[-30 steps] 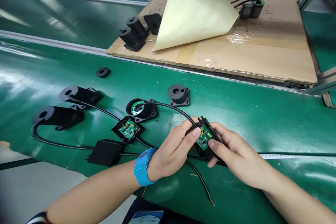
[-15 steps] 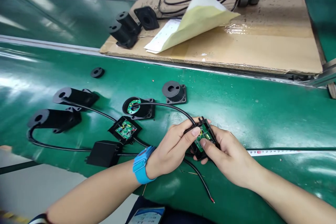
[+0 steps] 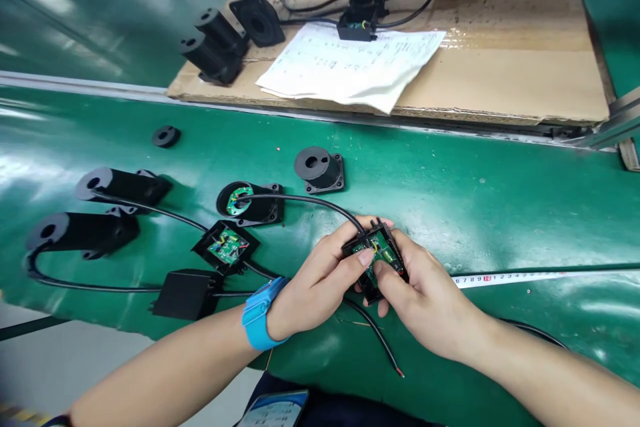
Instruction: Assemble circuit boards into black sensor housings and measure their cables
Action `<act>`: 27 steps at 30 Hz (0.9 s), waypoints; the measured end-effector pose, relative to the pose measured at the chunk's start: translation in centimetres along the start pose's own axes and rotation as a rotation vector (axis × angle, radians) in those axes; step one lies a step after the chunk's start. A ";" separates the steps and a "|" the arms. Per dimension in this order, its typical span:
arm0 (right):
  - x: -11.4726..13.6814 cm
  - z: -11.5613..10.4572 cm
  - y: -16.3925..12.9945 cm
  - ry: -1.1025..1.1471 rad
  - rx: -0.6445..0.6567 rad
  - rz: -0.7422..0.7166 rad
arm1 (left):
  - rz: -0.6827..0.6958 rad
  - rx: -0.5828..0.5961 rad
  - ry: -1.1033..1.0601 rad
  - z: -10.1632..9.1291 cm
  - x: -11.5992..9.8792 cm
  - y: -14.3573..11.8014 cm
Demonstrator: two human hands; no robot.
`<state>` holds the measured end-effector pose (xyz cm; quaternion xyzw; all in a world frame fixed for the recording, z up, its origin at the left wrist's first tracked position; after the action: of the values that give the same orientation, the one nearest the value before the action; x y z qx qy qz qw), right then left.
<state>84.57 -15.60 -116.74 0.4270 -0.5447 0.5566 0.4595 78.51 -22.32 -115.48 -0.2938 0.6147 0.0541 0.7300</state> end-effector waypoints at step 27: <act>-0.8 0.5 0.6 0.270 -0.050 0.015 | 0.006 -0.060 0.299 -0.4 -0.3 0.2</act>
<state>84.18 -16.09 -117.65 0.3326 -0.4948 0.5987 0.5349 78.00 -22.29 -115.33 -0.3185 0.7156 0.0302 0.6209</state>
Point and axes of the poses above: each hand's wrist, its own y-axis towards the middle knuckle, its own z-axis out of the palm, x = y × z, the point moved 9 cm from there along y, towards the middle knuckle, and after that the axes turned 11 degrees about -z, right-handed, at the moved point
